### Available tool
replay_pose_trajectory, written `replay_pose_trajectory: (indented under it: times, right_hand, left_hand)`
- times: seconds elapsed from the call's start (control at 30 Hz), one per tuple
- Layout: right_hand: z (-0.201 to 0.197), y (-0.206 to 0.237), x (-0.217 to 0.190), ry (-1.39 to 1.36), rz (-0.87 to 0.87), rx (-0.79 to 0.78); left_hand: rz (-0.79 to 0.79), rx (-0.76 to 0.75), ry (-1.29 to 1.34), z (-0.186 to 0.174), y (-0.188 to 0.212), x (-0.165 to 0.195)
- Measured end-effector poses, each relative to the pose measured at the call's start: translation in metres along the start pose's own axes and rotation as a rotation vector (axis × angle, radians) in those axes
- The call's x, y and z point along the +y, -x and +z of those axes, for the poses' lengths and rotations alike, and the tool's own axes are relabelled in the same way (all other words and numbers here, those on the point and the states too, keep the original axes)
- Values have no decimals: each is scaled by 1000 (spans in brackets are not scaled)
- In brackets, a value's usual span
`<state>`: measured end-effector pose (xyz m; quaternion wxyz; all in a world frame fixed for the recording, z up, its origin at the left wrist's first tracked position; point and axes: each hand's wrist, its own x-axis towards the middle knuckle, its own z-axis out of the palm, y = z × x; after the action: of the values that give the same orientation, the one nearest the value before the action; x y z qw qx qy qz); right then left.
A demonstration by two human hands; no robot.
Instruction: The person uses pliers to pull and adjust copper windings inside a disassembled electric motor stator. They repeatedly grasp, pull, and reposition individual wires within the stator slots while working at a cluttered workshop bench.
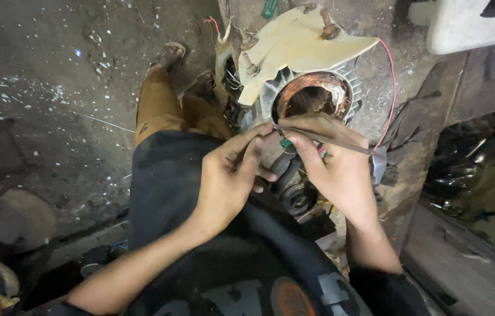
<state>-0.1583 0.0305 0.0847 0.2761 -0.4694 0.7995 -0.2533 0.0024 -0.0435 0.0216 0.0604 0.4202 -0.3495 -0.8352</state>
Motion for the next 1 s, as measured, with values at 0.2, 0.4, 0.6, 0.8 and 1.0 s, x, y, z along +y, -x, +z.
replay_pose_trajectory:
  times: [0.2, 0.4, 0.6, 0.8, 1.0]
  right_hand:
    - [9, -20, -22, 128, -42, 31]
    - [13, -11, -36, 138, -154, 19]
    - [22, -9, -31, 159, -65, 113]
    - [23, -6, -31, 210, -70, 109]
    - [28, -4, -30, 172, -127, 109]
  left_hand:
    - [41, 62, -8, 0, -3, -7]
    - [1, 36, 33, -2, -5, -13]
    - [-8, 41, 57, -5, -6, -10]
    - [8, -2, 79, -7, -6, -13]
    - [34, 1, 33, -8, -5, -16]
